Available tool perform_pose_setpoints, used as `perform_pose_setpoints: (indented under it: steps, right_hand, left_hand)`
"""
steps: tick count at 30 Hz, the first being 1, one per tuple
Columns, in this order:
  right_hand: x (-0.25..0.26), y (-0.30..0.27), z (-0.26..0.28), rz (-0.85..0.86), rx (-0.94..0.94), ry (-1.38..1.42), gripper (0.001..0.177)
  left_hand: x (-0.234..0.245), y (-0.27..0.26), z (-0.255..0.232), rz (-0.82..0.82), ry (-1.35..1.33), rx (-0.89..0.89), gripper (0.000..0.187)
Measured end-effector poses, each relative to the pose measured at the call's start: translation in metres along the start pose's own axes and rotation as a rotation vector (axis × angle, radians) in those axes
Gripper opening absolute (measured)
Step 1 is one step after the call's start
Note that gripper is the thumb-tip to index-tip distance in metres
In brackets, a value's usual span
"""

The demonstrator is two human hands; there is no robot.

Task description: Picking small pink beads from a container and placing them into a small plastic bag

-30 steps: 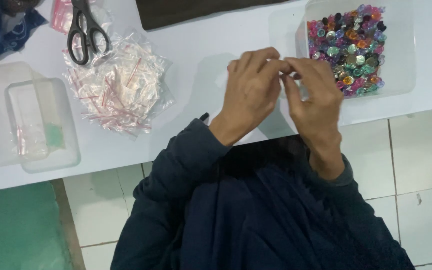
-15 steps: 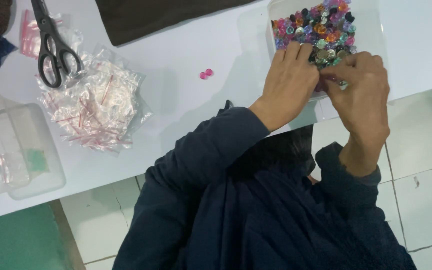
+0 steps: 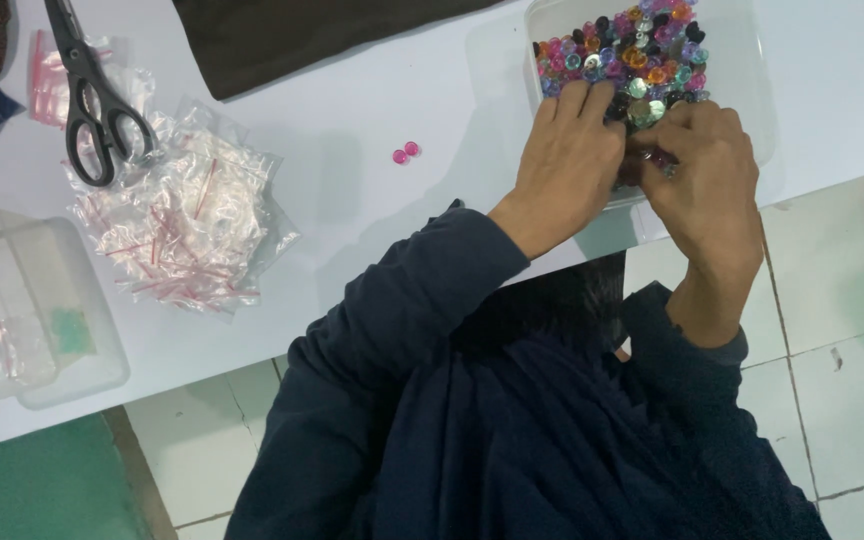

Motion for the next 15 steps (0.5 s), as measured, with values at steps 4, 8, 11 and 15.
perform_pose_setpoints:
  steps: [4, 8, 11, 15]
  right_hand:
    - [0.007, 0.002, 0.016, -0.064, -0.005, 0.033, 0.039]
    - [0.012, 0.006, 0.032, -0.14, -0.021, 0.104, 0.029]
    - [0.015, 0.011, 0.047, -0.219, -0.012, 0.202, 0.027]
    - [0.014, 0.019, 0.069, -0.311, 0.029, 0.292, 0.024]
  left_hand:
    - [0.0, -0.001, 0.003, 0.017, -0.03, 0.018, 0.004]
    - [0.005, -0.002, 0.006, -0.038, -0.111, 0.024, 0.016]
    - [0.016, -0.002, 0.011, -0.055, -0.126, 0.048, 0.022]
    - [0.045, -0.008, 0.023, -0.142, -0.131, 0.078, 0.019]
Point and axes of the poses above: each hand's wrist, its own y-axis towards the middle knuckle, its own x-axis out of the back of the hand, z = x × y, the point moved 3 cm from there along y, towards the middle knuckle, and after that the axes turned 7 degrees about -z, right-handed, at the moved point
